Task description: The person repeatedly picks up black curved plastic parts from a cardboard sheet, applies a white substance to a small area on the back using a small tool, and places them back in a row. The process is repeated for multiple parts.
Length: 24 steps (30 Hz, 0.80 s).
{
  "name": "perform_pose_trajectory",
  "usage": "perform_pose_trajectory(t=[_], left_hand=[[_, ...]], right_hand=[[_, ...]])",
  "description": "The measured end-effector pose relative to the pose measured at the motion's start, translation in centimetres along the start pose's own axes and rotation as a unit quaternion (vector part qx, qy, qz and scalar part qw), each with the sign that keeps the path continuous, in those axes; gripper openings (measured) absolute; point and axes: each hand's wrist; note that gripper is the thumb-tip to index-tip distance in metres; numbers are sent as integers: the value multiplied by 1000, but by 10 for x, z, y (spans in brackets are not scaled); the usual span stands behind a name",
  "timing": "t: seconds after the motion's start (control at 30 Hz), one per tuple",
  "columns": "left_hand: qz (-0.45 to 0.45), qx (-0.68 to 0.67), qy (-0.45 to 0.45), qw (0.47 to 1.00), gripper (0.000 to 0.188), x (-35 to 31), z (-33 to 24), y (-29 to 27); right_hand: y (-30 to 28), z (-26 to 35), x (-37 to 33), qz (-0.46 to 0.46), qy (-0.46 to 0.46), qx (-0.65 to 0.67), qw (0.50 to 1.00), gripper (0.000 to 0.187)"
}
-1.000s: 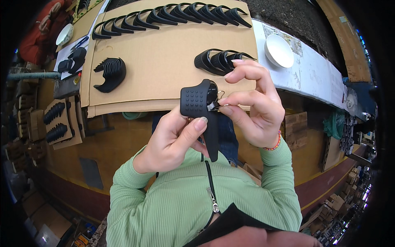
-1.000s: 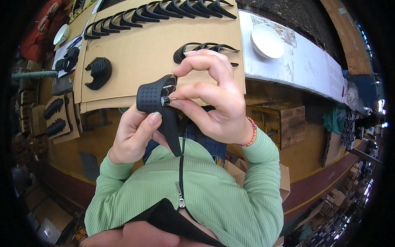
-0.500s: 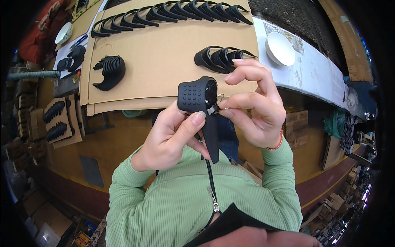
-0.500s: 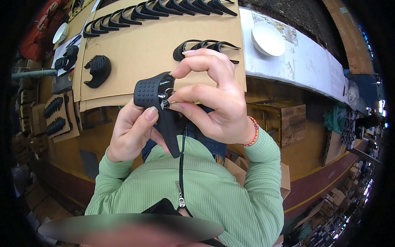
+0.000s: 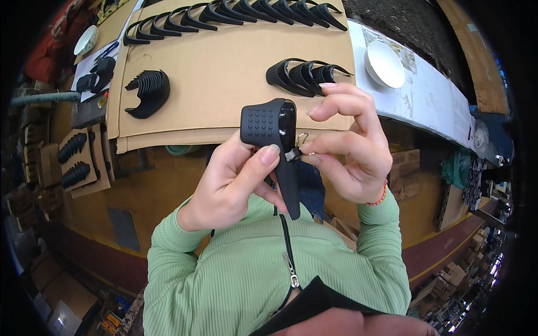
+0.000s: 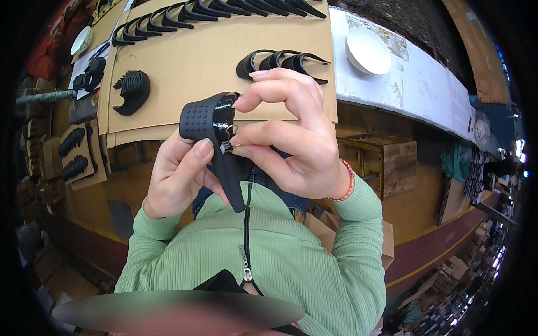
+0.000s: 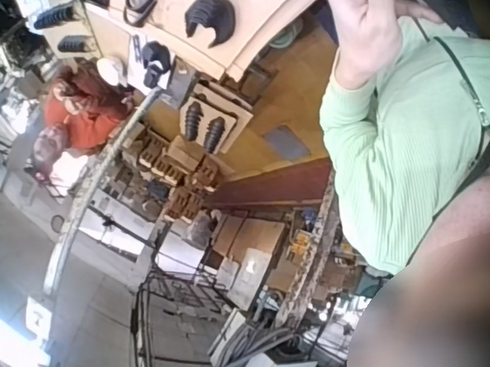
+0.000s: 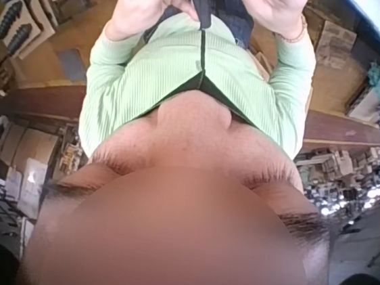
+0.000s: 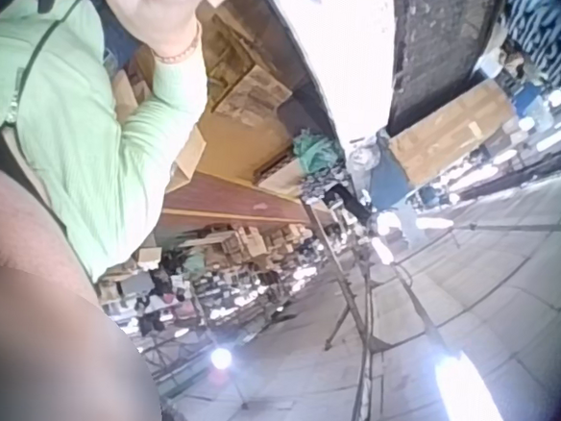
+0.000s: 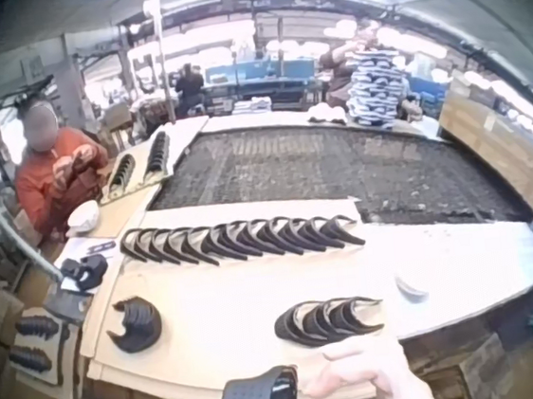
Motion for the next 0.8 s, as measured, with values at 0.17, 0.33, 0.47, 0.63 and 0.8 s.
perform_pose_trajectory(t=[0.17,0.33,0.47,0.63,0.8], left_hand=[[-9,-15,6,1000,29,1,0,0],[-9,-29,6,1000,29,1,0,0],[-17,-35,9,999,28,1,-1,0],[-33,-25,18,999,28,2,0,0],[-50,-26,24,998,28,2,0,2]], right_hand=[[1,0,-2,-2,-1,5,1000,19],[1,1,-4,5,2,-7,1000,19],[1,3,-5,9,3,-13,1000,18],[1,3,-7,15,4,-9,1000,17],[0,6,-9,23,5,-13,1000,16]])
Point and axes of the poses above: each hand's wrist, its own x-axis towards the middle knuckle, its own y-axis out of the palm, z = x × y, and after that the axes turned 8 degrees about y, right-handed
